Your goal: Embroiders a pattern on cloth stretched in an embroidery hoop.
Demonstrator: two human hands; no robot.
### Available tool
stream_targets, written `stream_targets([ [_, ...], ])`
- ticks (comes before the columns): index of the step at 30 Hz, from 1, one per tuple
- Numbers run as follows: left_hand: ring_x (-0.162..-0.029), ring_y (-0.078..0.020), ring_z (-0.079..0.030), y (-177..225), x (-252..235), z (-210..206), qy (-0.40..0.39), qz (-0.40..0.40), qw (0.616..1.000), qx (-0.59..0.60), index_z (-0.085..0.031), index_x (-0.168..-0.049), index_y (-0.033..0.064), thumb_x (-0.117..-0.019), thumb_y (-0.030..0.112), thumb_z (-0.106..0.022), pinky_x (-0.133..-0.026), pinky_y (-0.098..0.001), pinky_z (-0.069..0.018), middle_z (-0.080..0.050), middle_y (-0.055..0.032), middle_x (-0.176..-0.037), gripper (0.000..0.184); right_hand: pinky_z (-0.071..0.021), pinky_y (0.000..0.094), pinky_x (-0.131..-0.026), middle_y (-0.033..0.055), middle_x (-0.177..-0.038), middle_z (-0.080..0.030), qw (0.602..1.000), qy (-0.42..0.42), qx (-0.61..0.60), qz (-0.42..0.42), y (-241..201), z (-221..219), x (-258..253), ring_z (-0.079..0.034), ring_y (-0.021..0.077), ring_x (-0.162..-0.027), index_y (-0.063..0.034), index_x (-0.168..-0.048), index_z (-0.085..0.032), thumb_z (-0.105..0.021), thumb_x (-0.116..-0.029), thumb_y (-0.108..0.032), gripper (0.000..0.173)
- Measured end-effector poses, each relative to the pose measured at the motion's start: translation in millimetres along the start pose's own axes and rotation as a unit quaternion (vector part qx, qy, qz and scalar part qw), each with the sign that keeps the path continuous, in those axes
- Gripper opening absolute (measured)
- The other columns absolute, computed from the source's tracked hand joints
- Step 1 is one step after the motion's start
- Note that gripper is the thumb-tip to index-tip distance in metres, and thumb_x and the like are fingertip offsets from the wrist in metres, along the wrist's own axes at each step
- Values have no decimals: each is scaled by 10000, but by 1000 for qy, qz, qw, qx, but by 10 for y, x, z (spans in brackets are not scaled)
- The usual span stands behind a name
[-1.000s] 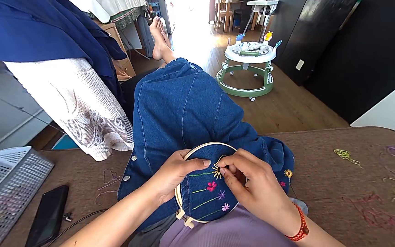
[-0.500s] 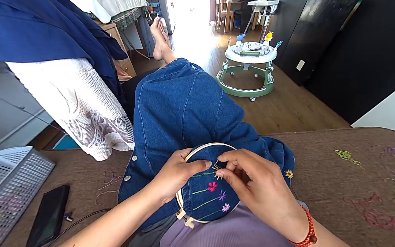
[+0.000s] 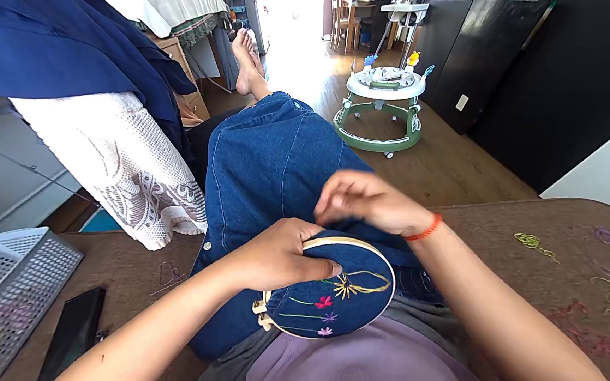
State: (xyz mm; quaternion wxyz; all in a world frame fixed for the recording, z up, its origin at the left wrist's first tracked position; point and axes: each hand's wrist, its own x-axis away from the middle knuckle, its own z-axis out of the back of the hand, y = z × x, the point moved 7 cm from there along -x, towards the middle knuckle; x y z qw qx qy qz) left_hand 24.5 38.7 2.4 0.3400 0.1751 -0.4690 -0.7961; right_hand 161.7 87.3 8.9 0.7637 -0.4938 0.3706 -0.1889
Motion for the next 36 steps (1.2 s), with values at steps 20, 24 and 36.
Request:
stream_targets([
  [20,-715,0,-652,-117,-224,-55,-69,-36,995,64,-740,-939,84,-910,104,-723,-645,-174,-541,-713,34,-784,39,-528,132,-648,-159,-818,-710,949,-202,-241,2,573,-454,250,-644,-87,-750,-224,-873,-720,-702,-948,-373,168],
  [24,-715,0,-647,-99,-218,-44,-63,-50,995,55,-741,-939,101,-906,104,-729,-643,-176,-538,-708,47,-787,35,-533,133,-662,-155,-834,-718,952,-176,-250,12,558,-451,268,-647,-85,-766,-227,-889,-732,-703,-948,-396,181],
  [36,-730,-2,-661,-184,-181,-39,-61,-9,987,150,-748,-912,74,-932,65,-675,-672,-174,-551,-726,29,-806,77,-559,178,-709,-24,-791,-650,905,123,-392,-111,871,-163,337,-640,30,-724,-168,-835,-634,-465,-1035,-108,269],
])
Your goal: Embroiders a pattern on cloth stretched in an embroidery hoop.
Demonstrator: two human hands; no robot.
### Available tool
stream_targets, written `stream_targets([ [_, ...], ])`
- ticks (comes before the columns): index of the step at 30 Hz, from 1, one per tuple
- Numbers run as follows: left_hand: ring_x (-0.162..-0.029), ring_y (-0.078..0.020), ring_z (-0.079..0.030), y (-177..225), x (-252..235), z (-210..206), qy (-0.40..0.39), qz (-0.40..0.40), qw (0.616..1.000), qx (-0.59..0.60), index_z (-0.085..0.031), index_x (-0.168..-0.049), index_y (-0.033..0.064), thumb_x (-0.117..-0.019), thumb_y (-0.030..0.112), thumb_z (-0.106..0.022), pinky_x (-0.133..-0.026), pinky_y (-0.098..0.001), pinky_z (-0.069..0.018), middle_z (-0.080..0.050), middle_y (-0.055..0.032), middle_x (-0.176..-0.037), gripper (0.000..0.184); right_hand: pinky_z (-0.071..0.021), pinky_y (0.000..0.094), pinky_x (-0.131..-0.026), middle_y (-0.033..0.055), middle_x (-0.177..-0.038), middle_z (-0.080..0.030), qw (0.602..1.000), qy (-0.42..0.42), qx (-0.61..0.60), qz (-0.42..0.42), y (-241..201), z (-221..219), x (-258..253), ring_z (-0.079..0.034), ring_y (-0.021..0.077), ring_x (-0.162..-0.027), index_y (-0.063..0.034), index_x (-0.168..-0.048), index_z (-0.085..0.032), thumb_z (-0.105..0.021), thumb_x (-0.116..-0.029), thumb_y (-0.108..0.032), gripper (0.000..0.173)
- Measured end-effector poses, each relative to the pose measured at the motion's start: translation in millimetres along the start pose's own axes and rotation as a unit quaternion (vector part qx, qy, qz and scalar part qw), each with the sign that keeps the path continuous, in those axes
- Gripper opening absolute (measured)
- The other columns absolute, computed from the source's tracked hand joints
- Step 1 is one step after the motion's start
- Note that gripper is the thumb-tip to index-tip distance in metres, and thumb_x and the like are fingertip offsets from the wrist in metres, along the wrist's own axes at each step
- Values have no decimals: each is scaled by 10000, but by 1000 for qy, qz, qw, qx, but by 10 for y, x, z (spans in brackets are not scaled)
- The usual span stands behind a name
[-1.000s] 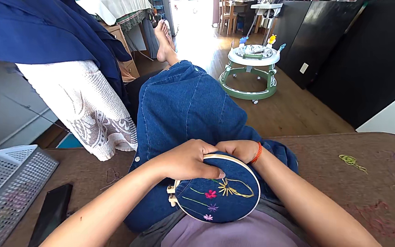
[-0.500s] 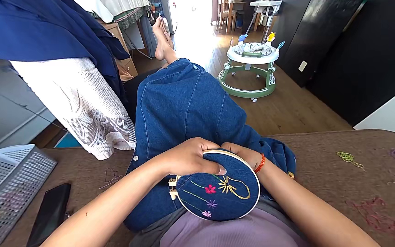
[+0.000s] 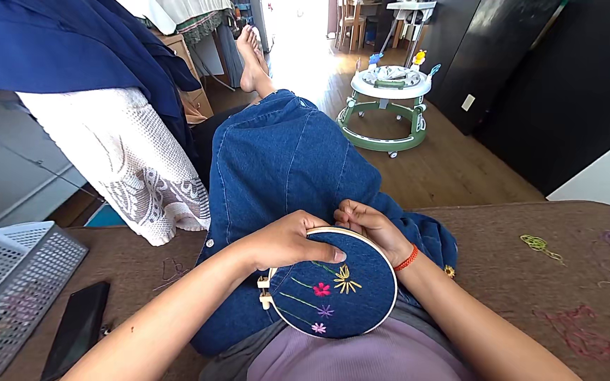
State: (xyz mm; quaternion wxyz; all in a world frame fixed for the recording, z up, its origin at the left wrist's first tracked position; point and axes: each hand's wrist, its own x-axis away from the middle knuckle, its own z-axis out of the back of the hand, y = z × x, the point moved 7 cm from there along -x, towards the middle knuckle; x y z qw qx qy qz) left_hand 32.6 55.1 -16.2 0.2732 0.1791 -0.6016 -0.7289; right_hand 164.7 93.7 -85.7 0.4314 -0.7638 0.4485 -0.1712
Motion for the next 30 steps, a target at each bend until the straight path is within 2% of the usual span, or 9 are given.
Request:
stream_targets([
  [3,-720,1,-660,-17,11,-14,-15,23,999,23,-743,-886,89,-936,88,-667,-664,-171,-548,-721,36,-789,91,-410,109,-503,-59,-726,-548,999,37,8,-13,4,23,-47,-481,-23,-549,-162,-855,-551,-390,-1025,-50,260],
  [9,-756,-24,-695,-67,28,-21,-26,60,995,77,-753,-921,95,-924,74,-655,-706,-198,-584,-746,15,-831,100,-301,132,-430,-26,-659,-496,971,3,222,93,-179,-133,-74,-383,1,-467,-137,-899,-512,-402,-1006,-31,187],
  [12,-776,-21,-701,-65,34,-22,-32,57,994,83,-755,-936,101,-923,59,-659,-728,-198,-589,-752,22,-847,105,-385,141,-489,-24,-684,-538,942,-74,299,132,-221,-204,-64,-474,12,-536,-109,-921,-537,-444,-1011,-38,148],
  [15,-792,-18,-699,-53,41,-20,-33,46,996,73,-753,-954,100,-929,64,-664,-740,-197,-587,-751,27,-862,99,-524,165,-632,-46,-780,-653,911,-206,345,93,-161,-290,-25,-616,-8,-703,-74,-978,-633,-596,-945,-136,79],
  [17,-780,-15,-694,-55,34,-16,-30,41,997,52,-750,-941,93,-924,66,-679,-726,-194,-583,-747,26,-850,78,-531,159,-659,-54,-825,-684,893,-264,356,73,-130,-325,-8,-628,-32,-749,-51,-998,-674,-654,-913,-208,180],
  [19,-763,-10,-686,-57,18,-4,-19,42,999,24,-752,-915,91,-897,66,-714,-711,-192,-575,-744,28,-831,49,-550,164,-725,-41,-925,-722,874,-306,370,69,-153,-352,-3,-645,-43,-829,-17,-1052,-706,-638,-911,-179,225],
  [22,-776,-28,-700,-72,2,17,-13,46,999,13,-758,-928,78,-867,46,-746,-725,-208,-587,-754,9,-842,70,-545,170,-791,-24,-965,-731,855,-336,390,61,-196,-428,-24,-649,-47,-891,9,-1042,-712,-592,-922,-105,204],
  [26,-780,-33,-701,-92,-5,40,-4,43,999,13,-762,-929,76,-865,43,-747,-728,-212,-587,-755,4,-845,74,-541,170,-758,-17,-915,-723,849,-347,393,65,-205,-447,-52,-646,-44,-850,22,-987,-704,-589,-900,-65,169],
  [30,-799,-43,-708,-106,6,50,1,47,999,22,-763,-954,68,-871,32,-737,-746,-217,-592,-759,-8,-865,94,-542,170,-769,-20,-928,-728,854,-343,387,62,-199,-439,-62,-648,-45,-861,17,-987,-711,-584,-898,-51,170],
])
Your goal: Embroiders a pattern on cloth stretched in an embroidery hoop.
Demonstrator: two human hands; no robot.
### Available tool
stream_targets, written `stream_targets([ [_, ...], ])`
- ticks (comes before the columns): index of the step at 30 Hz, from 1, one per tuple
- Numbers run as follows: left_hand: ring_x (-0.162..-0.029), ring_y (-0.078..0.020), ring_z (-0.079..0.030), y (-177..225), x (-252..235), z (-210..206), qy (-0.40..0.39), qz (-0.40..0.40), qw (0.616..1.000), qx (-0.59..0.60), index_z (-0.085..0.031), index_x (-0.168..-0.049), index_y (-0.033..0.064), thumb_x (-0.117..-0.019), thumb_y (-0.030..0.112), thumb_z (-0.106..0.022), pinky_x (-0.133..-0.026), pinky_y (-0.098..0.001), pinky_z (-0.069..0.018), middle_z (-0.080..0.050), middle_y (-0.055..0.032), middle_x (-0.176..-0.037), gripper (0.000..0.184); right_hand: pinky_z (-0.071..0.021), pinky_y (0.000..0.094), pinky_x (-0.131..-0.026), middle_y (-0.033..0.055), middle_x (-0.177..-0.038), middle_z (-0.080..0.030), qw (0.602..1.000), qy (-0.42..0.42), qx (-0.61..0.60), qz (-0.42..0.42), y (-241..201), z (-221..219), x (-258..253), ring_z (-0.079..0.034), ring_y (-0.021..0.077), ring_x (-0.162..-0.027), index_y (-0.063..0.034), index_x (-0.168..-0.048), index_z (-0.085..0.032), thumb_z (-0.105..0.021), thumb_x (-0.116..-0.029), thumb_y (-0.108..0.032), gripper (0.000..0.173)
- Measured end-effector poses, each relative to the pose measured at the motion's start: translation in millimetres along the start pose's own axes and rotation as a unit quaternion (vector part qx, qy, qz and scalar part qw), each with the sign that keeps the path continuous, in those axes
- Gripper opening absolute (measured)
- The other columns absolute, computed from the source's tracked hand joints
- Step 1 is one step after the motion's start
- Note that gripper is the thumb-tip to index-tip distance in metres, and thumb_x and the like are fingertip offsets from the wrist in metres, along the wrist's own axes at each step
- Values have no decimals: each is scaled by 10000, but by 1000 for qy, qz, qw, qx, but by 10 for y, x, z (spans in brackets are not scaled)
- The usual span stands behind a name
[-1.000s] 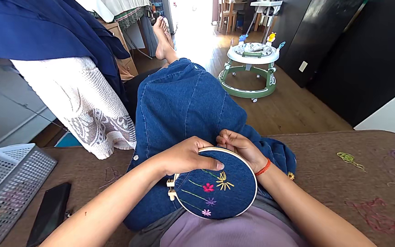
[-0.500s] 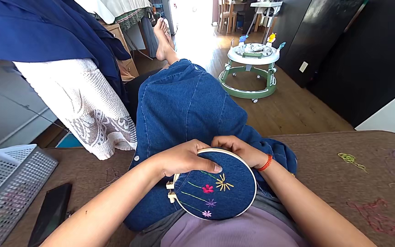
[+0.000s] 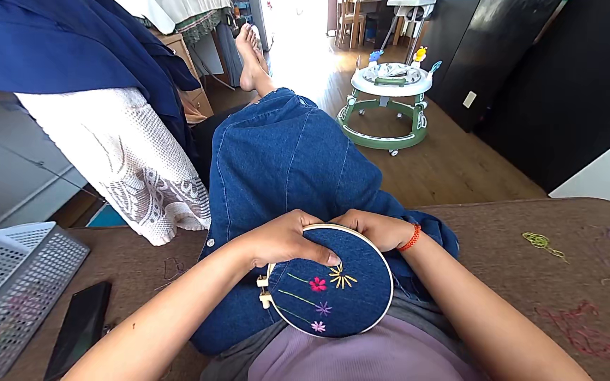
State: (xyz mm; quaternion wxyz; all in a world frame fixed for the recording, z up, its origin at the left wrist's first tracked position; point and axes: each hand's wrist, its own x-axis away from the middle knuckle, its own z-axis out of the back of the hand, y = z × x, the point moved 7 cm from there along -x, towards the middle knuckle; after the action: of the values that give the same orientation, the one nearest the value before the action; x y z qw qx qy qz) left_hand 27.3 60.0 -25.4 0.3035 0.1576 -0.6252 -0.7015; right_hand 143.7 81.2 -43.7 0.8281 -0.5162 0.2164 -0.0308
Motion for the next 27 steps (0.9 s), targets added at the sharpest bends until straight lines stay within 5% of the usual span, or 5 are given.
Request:
stream_targets([
  [9,-848,-38,-701,15,28,-41,-25,2,999,42,-740,-1042,95,-953,89,-629,-784,-221,-591,-751,12,-934,143,-485,159,-604,-57,-760,-630,986,79,-116,-89,153,115,1,-590,-13,-674,-94,-952,-604,-463,-934,6,174],
  [15,-652,-13,-618,372,139,-13,80,-94,970,-210,-750,-868,139,-877,269,-797,-552,-183,-502,-679,60,-734,138,-563,228,-727,1,-932,-680,952,84,-292,-34,-20,-114,-78,-659,43,-830,-120,-1055,-629,-450,-946,-45,223],
  [17,-699,-12,-671,562,214,-13,92,-103,958,-251,-747,-1004,147,-833,252,-844,-586,-176,-568,-719,71,-791,223,-570,228,-759,-3,-957,-686,955,103,-277,-7,-129,-89,-76,-664,39,-863,-120,-1073,-639,-455,-969,-32,229],
  [21,-550,-17,-574,825,269,86,58,-99,947,-301,-646,-1166,142,-804,193,-863,-459,-165,-455,-637,69,-672,425,-545,215,-730,-23,-890,-637,954,151,-258,28,-240,-19,-23,-626,31,-817,-139,-1031,-628,-462,-1009,-74,180],
  [27,-883,-45,-653,1425,188,8,8,-287,774,-563,-773,-944,179,-896,101,-682,-806,-249,-536,-705,67,-885,129,-584,228,-756,-22,-966,-698,921,199,-335,23,-234,-147,85,-682,37,-864,-187,-1104,-672,-512,-1020,-91,204],
])
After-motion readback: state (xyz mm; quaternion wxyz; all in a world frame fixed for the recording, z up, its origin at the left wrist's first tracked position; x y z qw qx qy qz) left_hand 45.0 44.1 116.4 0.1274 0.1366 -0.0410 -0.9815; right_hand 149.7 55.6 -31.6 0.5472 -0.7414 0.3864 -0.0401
